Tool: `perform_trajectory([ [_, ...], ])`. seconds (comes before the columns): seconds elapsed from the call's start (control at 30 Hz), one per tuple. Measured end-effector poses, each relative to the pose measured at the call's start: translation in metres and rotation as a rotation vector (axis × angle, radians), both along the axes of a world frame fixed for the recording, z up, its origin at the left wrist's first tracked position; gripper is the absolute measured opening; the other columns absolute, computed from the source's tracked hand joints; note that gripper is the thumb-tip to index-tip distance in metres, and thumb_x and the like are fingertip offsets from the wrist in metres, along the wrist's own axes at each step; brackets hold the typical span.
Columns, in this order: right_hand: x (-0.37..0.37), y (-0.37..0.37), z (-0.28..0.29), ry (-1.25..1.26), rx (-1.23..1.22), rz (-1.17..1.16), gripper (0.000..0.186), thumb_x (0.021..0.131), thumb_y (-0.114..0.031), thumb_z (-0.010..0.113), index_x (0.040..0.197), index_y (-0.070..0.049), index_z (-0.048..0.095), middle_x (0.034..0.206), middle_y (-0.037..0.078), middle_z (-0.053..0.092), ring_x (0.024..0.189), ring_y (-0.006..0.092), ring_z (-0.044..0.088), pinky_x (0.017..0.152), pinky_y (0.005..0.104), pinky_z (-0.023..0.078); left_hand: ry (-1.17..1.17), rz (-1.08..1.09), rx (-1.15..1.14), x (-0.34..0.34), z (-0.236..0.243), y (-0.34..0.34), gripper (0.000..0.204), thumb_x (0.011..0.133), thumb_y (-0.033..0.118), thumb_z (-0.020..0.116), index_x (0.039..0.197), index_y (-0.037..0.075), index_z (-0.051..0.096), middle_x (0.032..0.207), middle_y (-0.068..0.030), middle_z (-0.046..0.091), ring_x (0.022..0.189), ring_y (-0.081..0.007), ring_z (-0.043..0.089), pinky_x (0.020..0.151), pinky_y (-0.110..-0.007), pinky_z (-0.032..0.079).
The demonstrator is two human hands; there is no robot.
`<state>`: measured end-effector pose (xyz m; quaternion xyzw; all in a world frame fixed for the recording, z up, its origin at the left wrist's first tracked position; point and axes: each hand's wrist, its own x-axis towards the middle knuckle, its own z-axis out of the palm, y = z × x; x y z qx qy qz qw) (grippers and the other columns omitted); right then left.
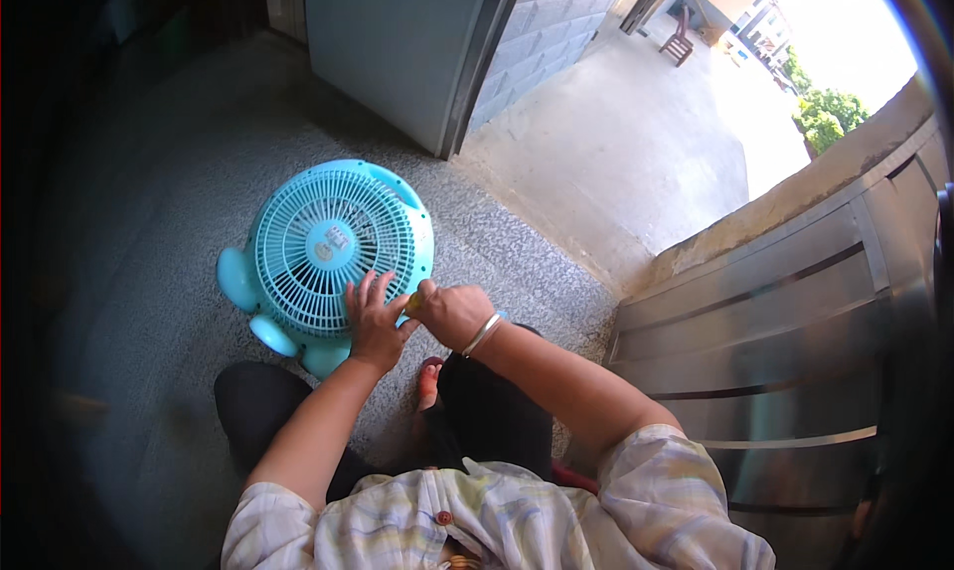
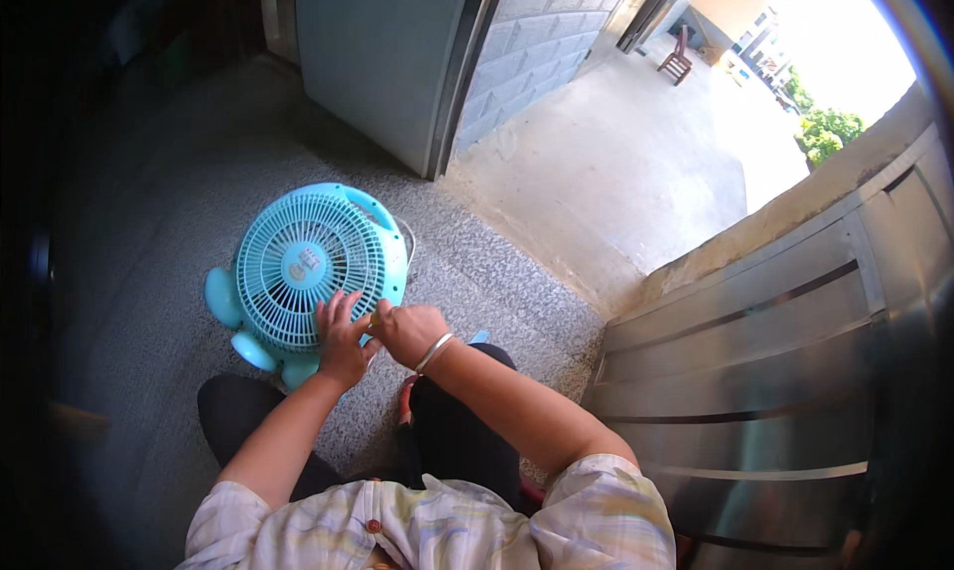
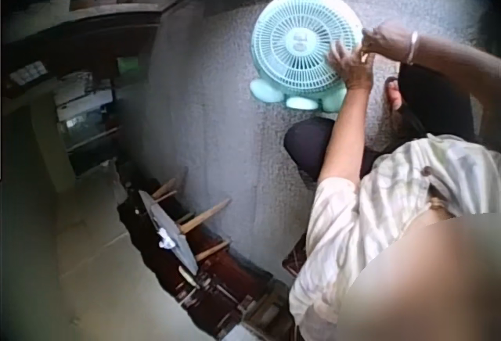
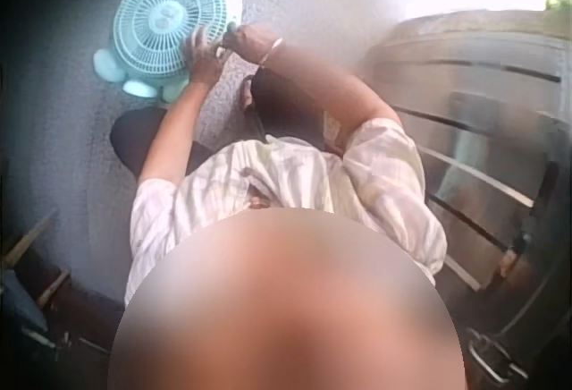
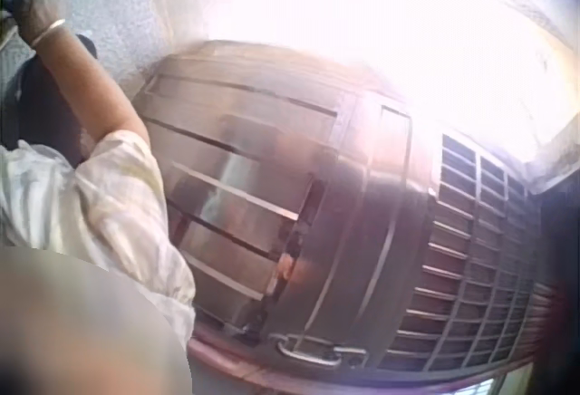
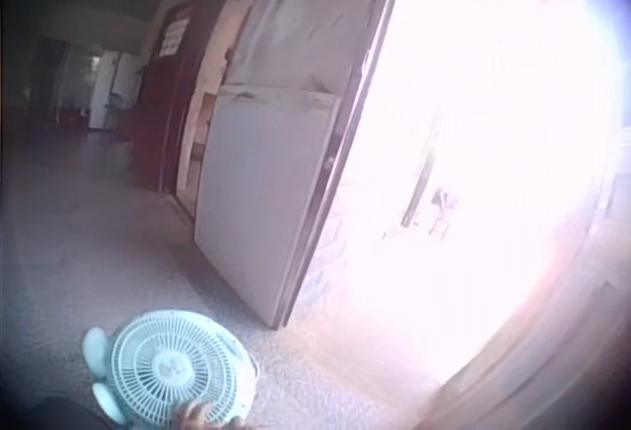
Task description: Repairing a small blue electric fan using a screwdriver.
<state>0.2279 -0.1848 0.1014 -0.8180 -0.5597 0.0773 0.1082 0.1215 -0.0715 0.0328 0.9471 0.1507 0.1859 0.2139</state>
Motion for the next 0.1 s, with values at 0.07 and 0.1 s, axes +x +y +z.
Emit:
perform_trajectory([
  [0.07,-0.006,0.000,0.011,-0.082,-0.050,0.058,0.029,0.081,-0.030,0.054,0.091,-0.003,0.053,0.072,0.010,0.062,0.048,0.0252,0.060,0.038,0.0333,0.045,0.029,-0.014,-0.007,0.001,0.001,0.002,0.034,0.067,0.025,0.069,0.100,0.019,0.061,0.128,-0.0099,0.041,0.124,-0.0340,0.029,0.103,-0.054,0.013],
  [0.1,-0.004,0.004,0.014,-0.050,-0.302,0.016,0.035,0.078,-0.035,0.057,0.104,-0.011,0.054,0.090,0.011,0.062,0.056,0.0248,0.063,0.043,0.0317,0.048,0.085,0.023,-0.011,-0.026,-0.005,0.002,0.034,0.067,0.025,0.069,0.100,0.019,0.061,0.128,-0.0099,0.041,0.124,-0.0340,0.029,0.103,-0.054,0.013],
])
